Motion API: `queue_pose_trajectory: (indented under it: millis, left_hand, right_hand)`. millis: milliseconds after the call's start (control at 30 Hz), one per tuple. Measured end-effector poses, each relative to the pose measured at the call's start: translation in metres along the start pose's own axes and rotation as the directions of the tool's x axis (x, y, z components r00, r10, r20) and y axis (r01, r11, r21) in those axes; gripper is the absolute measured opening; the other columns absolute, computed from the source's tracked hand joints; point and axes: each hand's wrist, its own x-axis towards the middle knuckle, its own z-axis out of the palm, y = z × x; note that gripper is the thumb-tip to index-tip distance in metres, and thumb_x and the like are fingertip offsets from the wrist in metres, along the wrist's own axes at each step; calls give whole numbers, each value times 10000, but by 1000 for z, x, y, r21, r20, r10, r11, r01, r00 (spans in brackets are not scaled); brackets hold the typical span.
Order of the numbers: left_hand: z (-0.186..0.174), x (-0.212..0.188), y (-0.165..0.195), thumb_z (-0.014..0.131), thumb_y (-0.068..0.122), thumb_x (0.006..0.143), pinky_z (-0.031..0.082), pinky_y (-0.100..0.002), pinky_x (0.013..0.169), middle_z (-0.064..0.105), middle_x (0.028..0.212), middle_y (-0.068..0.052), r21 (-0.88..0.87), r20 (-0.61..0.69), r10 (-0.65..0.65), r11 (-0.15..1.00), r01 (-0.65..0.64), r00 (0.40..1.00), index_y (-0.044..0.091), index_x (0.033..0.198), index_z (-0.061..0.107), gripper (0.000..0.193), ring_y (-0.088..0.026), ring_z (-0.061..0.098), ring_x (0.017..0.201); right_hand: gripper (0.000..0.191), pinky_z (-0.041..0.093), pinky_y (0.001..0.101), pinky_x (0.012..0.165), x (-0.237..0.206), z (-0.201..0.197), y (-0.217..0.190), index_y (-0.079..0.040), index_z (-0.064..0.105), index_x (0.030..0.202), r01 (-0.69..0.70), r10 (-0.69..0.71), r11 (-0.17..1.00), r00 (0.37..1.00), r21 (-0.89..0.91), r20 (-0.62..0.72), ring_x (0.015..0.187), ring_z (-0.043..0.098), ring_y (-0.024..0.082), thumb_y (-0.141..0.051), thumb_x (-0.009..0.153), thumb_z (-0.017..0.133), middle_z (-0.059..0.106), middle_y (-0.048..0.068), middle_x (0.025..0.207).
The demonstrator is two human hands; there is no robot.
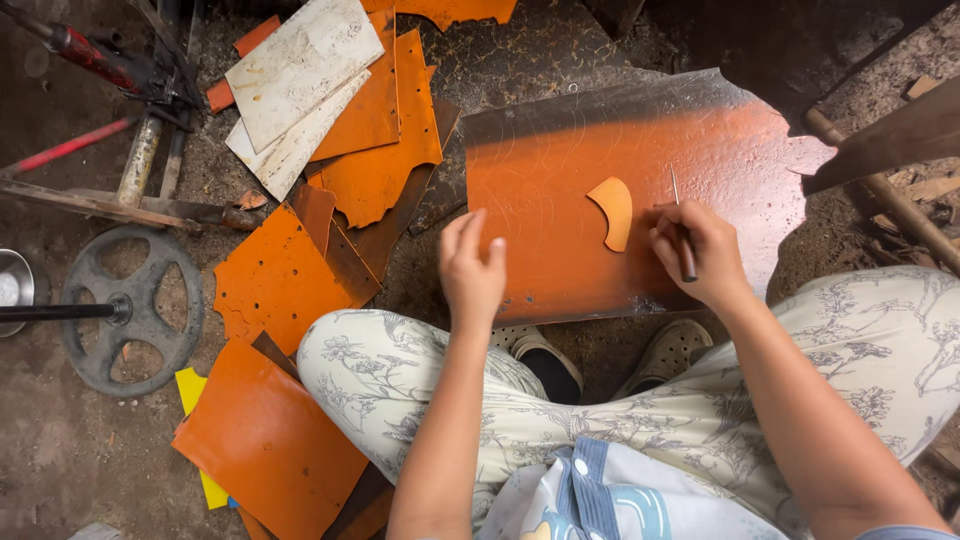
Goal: The person sits on the floor and uses a small knife to cut a curved shape out of an orange sheet of material. They hold the sheet steady with one hand and carefully trace the outline with the knife, separating the cut piece from the larger sheet.
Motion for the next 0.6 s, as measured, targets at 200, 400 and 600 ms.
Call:
queue_pose_trajectory:
  millis: [200, 400, 600]
  left_hand:
    - [55, 24, 62, 786, 379, 853, 255, -628, 1201, 500, 1548, -31, 71, 388, 300, 933, -352, 872, 190, 1407, 617, 609, -277, 416, 1472]
    - [86, 35, 75, 787, 469, 826, 73, -730, 1205, 494, 1552, 44, 147, 485, 254, 920, -364, 837, 212, 1417, 607, 670, -226, 368, 1492]
    - [96, 39, 66, 765, 520, 858, 71, -687, 1280, 498, 1565, 71, 193, 448, 223, 922, -337, 866, 220, 1437, 594, 674, -213, 351, 1523]
  right_hand:
    - [280, 529, 299, 1022, -5, -4, 23, -13, 423, 1244, -132, 160, 952, 984, 277, -82, 1136, 712, 214, -256, 1151, 526, 744, 146, 1138]
    - [348, 538, 322, 1027, -3, -11, 34, -9, 440, 1212, -179, 207, 920, 977, 349, -44, 1163, 714, 243, -338, 1135, 520, 747, 156, 1074]
    - [302, 531, 320, 1022, -3, -14, 43, -6, 462, 1172, -189, 204, 940, 979, 284, -25, 1158, 719, 237, -302, 1151, 519, 753, 168, 1088]
